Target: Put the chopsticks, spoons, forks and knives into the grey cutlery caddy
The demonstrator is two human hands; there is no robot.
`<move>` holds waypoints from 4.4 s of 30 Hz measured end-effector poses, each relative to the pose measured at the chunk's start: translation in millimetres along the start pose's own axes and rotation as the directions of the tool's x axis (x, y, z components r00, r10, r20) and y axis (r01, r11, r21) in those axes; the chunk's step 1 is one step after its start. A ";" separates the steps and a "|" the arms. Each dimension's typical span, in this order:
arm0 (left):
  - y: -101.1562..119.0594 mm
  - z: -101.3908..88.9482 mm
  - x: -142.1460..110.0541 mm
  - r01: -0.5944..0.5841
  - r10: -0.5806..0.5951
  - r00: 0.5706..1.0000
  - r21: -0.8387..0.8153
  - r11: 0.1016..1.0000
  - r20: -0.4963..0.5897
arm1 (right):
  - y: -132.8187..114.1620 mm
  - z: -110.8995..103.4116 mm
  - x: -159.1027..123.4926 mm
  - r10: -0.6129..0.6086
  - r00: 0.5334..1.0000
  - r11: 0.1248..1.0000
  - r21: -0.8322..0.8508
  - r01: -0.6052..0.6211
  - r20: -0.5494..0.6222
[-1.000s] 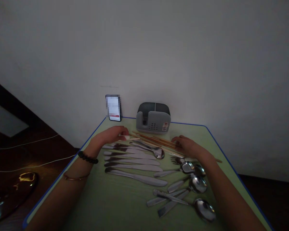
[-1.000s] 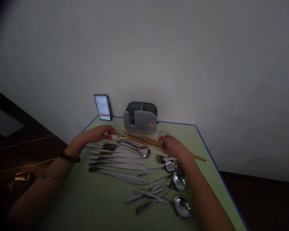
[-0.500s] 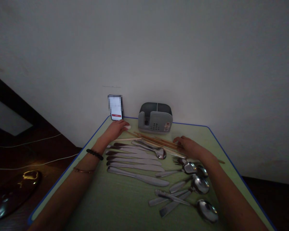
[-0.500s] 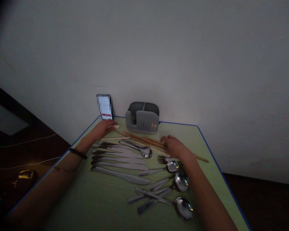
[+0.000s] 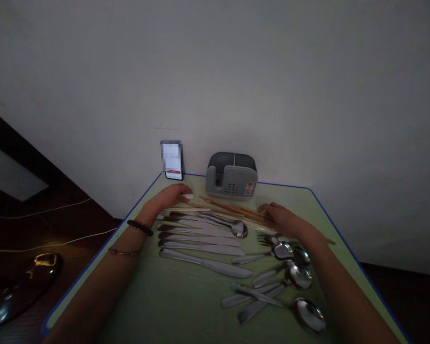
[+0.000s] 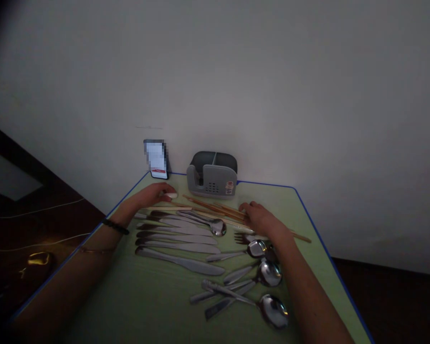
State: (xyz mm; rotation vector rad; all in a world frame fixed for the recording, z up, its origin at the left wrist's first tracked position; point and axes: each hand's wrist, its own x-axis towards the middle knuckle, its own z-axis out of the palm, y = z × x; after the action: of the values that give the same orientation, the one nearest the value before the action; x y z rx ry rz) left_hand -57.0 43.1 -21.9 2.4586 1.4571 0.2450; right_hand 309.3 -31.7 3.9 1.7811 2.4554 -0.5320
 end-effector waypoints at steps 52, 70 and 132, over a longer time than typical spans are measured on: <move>74.1 -7.2 42.1 -0.111 -0.005 0.938 -0.316 0.942 -0.346 | 6.8 0.6 4.7 0.001 0.998 0.995 0.100 0.004 -0.056; 69.8 -17.4 52.7 -0.273 0.160 0.900 -0.235 0.933 -0.406 | 14.2 6.4 8.6 -0.052 0.995 0.978 0.196 0.069 -0.089; 65.5 -11.6 18.2 0.048 0.012 0.954 -0.192 0.980 0.300 | 7.4 3.8 3.7 -0.021 0.996 0.996 0.087 0.028 -0.087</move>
State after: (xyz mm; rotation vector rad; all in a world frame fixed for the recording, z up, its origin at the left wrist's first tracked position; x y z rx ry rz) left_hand 2.9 30.8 10.0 2.2086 1.2600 0.0083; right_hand 314.4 -27.5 -2.3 1.8462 2.5521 -0.5860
